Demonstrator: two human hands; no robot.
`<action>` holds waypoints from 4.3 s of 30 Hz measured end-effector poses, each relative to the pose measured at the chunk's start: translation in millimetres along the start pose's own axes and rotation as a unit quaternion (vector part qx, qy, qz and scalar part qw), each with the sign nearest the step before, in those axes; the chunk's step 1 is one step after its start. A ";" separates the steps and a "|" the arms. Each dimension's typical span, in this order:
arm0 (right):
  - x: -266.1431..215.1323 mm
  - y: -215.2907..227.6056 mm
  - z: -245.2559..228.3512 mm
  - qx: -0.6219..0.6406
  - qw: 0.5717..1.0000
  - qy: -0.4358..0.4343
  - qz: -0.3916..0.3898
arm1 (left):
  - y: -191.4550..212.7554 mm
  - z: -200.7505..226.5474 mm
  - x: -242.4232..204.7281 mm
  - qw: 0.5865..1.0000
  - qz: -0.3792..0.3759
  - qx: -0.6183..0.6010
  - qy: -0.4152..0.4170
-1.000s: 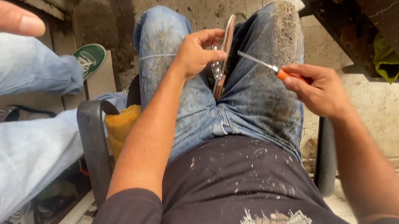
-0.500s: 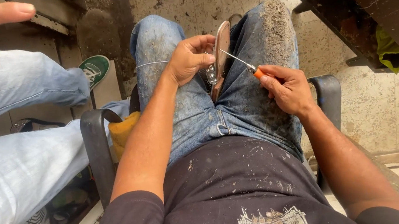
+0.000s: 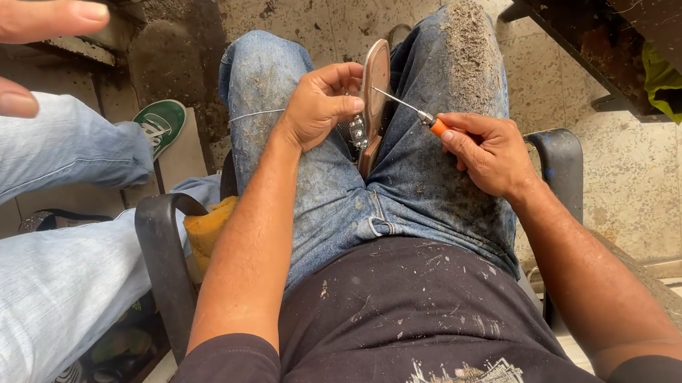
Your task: Hand-sewing a replacement sole onto a shoe using an awl and heavy thread
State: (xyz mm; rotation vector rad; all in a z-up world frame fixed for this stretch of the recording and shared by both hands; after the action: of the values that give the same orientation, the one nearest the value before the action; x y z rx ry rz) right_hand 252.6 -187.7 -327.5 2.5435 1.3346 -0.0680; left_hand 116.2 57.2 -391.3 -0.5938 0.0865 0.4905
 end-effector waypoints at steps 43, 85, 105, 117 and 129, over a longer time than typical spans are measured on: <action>-10.0 13.9 -15.9 0.077 0.992 0.078 -0.055 | -34.5 52.7 13.7 0.977 -0.194 0.091 -0.024; 5.8 22.4 -74.5 -0.034 0.991 -0.037 -0.124 | -31.2 36.4 25.2 0.969 -0.187 0.155 -0.049; 1.0 21.3 -60.3 -0.030 0.991 -0.003 -0.131 | -26.9 33.1 29.0 0.968 -0.189 0.158 -0.050; 7.5 5.5 -82.5 -0.085 0.990 -0.006 -0.112 | -26.5 30.3 28.4 0.969 -0.185 0.160 -0.044; 72.1 -73.9 -178.5 -0.544 0.787 0.243 -0.161 | -64.3 55.7 28.8 0.928 -0.193 0.314 -0.058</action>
State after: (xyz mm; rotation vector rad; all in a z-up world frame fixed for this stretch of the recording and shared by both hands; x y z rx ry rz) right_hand 219.3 -44.2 -183.2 1.3489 1.3461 1.0392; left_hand 168.3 54.1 -318.2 0.0553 0.0093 0.0937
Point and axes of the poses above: each hand's wrist, its own x-axis towards the middle knuckle, its own y-axis out of the back of the hand, z = x × y, the point moved 4 cm from there along x, towards the middle knuckle, and after that the axes turned 2 degrees about -y, right-handed, at the moved point
